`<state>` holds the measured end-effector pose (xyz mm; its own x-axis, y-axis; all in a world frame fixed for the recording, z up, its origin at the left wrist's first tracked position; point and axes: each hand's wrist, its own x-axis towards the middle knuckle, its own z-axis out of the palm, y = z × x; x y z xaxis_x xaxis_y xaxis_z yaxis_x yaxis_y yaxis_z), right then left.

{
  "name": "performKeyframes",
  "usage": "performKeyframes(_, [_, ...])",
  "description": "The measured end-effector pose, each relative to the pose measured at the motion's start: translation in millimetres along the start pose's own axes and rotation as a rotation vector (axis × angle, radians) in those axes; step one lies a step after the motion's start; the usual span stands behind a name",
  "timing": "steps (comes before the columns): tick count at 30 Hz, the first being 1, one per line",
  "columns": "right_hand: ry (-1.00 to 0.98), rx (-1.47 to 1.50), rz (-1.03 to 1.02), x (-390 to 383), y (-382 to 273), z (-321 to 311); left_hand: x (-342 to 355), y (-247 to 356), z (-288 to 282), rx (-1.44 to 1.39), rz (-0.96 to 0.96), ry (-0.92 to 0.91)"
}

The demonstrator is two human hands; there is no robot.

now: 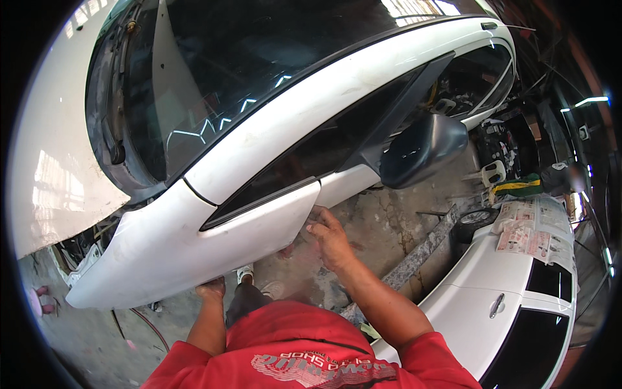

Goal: The person hammered a damaged panel on the front of a white car and then used a power tool to secure fasteners on a door panel.

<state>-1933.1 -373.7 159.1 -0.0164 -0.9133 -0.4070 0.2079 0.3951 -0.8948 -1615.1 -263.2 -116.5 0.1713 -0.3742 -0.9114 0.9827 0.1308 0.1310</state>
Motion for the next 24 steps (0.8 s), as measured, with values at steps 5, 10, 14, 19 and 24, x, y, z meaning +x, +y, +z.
performKeyframes(5, [0.098, -0.045, -0.045, 6, 10, 8, -2, -16, 1, 0.068, 0.057, -0.082])
performKeyframes(10, [0.123, -0.103, -0.098, 6, 4, 18, -9, -62, 9, 0.171, -0.016, 0.106])
performKeyframes(14, [0.154, -0.148, -0.09, 6, 11, -7, -10, -120, 18, 0.087, 0.06, 0.14])
performKeyframes(19, [0.106, -0.154, -0.138, 17, 10, 30, 80, -135, 16, -0.202, 0.179, 0.057])
performKeyframes(24, [0.175, -0.247, -0.073, 20, 11, -6, 29, -178, 42, -0.009, 0.096, 0.199])
